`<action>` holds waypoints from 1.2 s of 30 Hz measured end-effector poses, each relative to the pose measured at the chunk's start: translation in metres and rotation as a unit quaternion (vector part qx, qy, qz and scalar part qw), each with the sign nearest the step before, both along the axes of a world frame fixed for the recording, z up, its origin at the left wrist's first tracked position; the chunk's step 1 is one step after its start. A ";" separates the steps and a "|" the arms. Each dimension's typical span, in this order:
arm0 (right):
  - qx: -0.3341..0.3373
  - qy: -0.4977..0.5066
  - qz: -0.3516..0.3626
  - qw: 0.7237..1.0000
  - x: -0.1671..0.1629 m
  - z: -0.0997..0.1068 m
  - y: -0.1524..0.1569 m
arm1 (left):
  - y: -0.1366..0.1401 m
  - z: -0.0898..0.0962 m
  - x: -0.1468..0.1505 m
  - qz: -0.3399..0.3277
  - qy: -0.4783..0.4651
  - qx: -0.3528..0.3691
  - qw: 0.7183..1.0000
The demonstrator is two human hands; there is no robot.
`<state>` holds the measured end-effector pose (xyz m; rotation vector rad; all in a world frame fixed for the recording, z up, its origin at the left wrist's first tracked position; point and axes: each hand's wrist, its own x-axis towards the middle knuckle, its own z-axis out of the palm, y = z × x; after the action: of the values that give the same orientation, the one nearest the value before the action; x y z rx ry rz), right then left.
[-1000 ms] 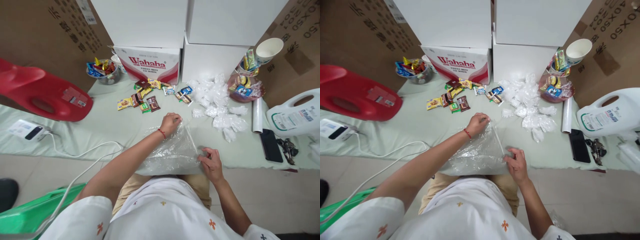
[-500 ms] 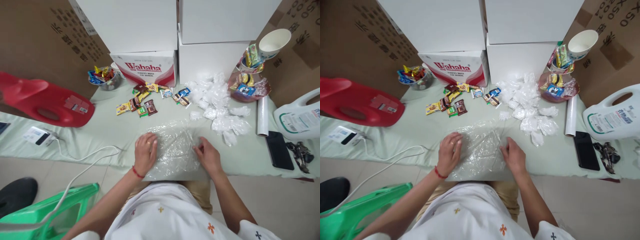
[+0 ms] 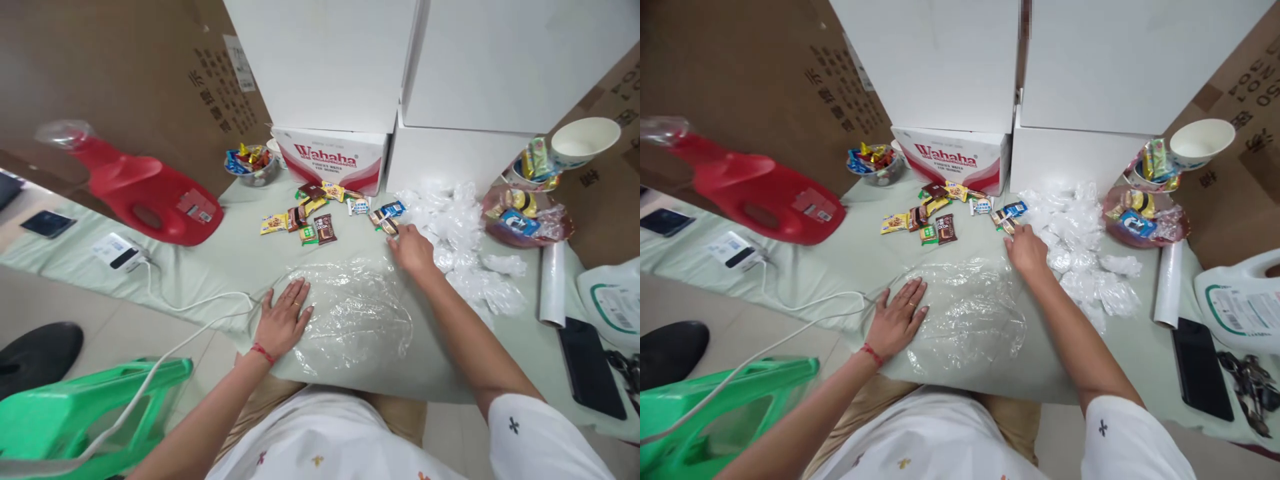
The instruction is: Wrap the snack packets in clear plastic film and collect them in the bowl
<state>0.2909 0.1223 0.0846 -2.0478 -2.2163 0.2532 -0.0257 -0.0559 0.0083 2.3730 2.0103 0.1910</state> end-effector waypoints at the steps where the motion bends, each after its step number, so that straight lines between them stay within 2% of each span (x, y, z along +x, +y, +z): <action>1: -0.014 -0.019 -0.014 1.000 -0.009 -0.003 0.020 | 0.000 0.001 0.001 0.001 -0.002 0.001 1.000; 3: -0.053 -0.049 -0.033 0.997 -0.021 -0.010 0.051 | 0.000 0.001 0.001 0.003 -0.007 0.003 1.000; 5: -0.073 -0.065 -0.039 0.994 -0.024 -0.013 0.068 | 0.000 0.001 0.001 0.005 -0.014 0.005 1.000; 11: -0.005 -0.037 -0.063 0.997 -0.035 -0.005 0.087 | 0.000 0.002 0.001 0.008 -0.034 0.008 0.999; 15: -0.053 -0.031 -0.077 0.995 -0.057 -0.011 0.104 | -0.001 0.003 0.002 0.008 -0.035 0.012 0.999; 20: -0.073 -0.061 -0.050 0.994 -0.068 -0.017 0.110 | -0.002 0.003 0.002 0.002 -0.044 0.018 0.999; 23: -0.080 -0.072 -0.045 0.993 -0.067 -0.017 0.099 | -0.002 0.004 0.002 0.003 -0.056 0.017 0.998; 28: -0.031 -0.089 -0.025 0.995 -0.060 -0.010 0.063 | -0.003 0.003 0.002 0.004 -0.070 0.015 0.997; 33: 0.046 -0.064 0.022 0.997 -0.047 0.020 0.005 | -0.003 0.004 0.003 0.006 -0.085 0.004 0.996; 36: 0.029 -0.002 0.108 0.994 -0.044 0.038 -0.040 | -0.003 0.005 0.003 0.000 -0.097 -0.005 0.995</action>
<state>0.2467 0.0827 0.1228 -1.7815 -2.4182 0.2020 -0.0230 -0.0593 0.0135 2.2500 1.9167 0.3939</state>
